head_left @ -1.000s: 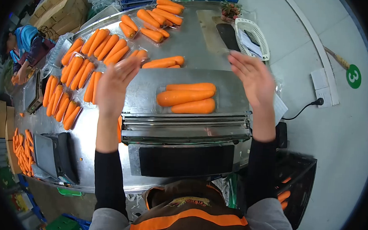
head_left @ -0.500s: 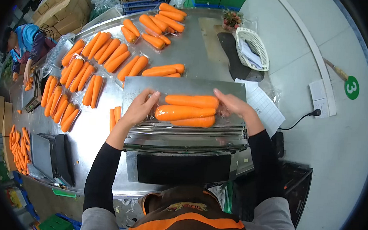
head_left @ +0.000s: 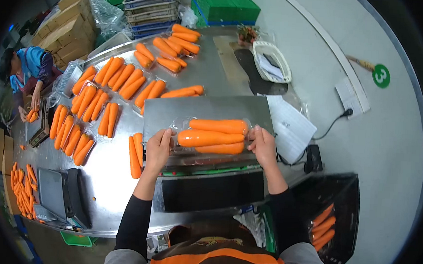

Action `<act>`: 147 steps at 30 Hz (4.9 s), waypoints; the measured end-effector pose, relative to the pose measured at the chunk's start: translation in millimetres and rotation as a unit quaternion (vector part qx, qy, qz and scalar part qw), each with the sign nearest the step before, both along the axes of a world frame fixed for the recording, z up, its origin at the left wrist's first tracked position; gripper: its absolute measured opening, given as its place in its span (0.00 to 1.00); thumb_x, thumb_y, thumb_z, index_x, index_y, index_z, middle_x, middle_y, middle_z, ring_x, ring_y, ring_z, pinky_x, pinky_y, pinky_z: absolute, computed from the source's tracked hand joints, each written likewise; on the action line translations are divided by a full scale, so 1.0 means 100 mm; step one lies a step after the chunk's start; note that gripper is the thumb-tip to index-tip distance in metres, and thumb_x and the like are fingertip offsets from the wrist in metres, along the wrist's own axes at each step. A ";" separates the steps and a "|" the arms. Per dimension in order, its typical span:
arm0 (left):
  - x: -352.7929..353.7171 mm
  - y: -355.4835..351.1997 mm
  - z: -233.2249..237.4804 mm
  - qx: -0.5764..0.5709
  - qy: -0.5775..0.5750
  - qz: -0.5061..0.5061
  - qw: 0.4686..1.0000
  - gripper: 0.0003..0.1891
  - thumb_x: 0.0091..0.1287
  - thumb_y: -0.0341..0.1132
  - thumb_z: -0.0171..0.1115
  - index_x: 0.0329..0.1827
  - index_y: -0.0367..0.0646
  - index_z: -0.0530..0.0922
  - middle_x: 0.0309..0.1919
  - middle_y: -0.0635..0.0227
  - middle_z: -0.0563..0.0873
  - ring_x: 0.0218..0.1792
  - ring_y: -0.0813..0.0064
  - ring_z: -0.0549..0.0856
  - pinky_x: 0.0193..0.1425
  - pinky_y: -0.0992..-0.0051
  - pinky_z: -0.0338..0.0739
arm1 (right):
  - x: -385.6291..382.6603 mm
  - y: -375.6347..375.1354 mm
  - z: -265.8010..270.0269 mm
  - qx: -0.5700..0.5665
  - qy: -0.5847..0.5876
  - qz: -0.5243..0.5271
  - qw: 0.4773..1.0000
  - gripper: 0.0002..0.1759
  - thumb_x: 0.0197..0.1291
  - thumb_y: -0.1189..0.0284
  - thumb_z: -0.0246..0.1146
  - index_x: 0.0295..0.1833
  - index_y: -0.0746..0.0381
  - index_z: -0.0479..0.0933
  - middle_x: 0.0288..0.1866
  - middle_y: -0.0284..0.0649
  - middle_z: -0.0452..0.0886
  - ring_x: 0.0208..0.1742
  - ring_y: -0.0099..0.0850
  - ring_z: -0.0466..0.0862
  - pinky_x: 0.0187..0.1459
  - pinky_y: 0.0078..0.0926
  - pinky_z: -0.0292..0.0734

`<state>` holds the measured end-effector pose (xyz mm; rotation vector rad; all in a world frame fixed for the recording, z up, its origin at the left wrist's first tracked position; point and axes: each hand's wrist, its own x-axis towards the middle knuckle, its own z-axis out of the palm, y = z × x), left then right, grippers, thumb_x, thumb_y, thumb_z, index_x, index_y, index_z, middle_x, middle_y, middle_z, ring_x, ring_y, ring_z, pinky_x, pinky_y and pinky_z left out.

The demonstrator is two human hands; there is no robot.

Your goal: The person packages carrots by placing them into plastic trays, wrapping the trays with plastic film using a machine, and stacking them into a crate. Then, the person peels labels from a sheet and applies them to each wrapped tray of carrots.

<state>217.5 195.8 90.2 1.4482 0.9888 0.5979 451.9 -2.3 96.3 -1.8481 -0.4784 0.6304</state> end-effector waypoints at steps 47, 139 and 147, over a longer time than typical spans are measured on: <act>-0.44 -2.59 0.20 -0.755 0.020 -0.295 0.585 0.28 0.73 0.55 0.48 0.60 0.38 0.75 0.57 0.55 0.79 0.57 0.56 0.79 0.63 0.53 0.69 | -2.48 -3.54 0.68 0.337 0.222 -0.061 0.913 0.25 0.75 0.60 0.46 0.68 0.66 0.69 0.65 0.44 0.76 0.65 0.34 0.75 0.69 0.32 0.64; -0.40 0.85 -0.24 0.091 0.011 -0.031 0.995 0.07 0.69 0.32 0.57 0.39 0.36 0.74 0.27 0.68 0.77 0.27 0.79 0.77 0.32 0.76 0.74 | 0.12 1.22 0.20 -0.150 -0.102 0.240 0.954 0.11 0.53 0.80 0.65 0.42 0.69 0.76 0.29 0.40 0.83 0.27 0.26 0.82 0.31 0.24 0.76; 0.43 0.56 -0.33 0.215 0.225 -0.107 0.944 0.13 0.67 0.37 0.58 0.41 0.34 0.79 0.33 0.49 0.86 0.37 0.53 0.86 0.43 0.61 0.78 | 0.62 0.39 -0.41 -0.175 -0.164 0.209 0.948 0.14 0.47 0.67 0.68 0.37 0.64 0.79 0.37 0.48 0.85 0.41 0.46 0.85 0.43 0.38 0.78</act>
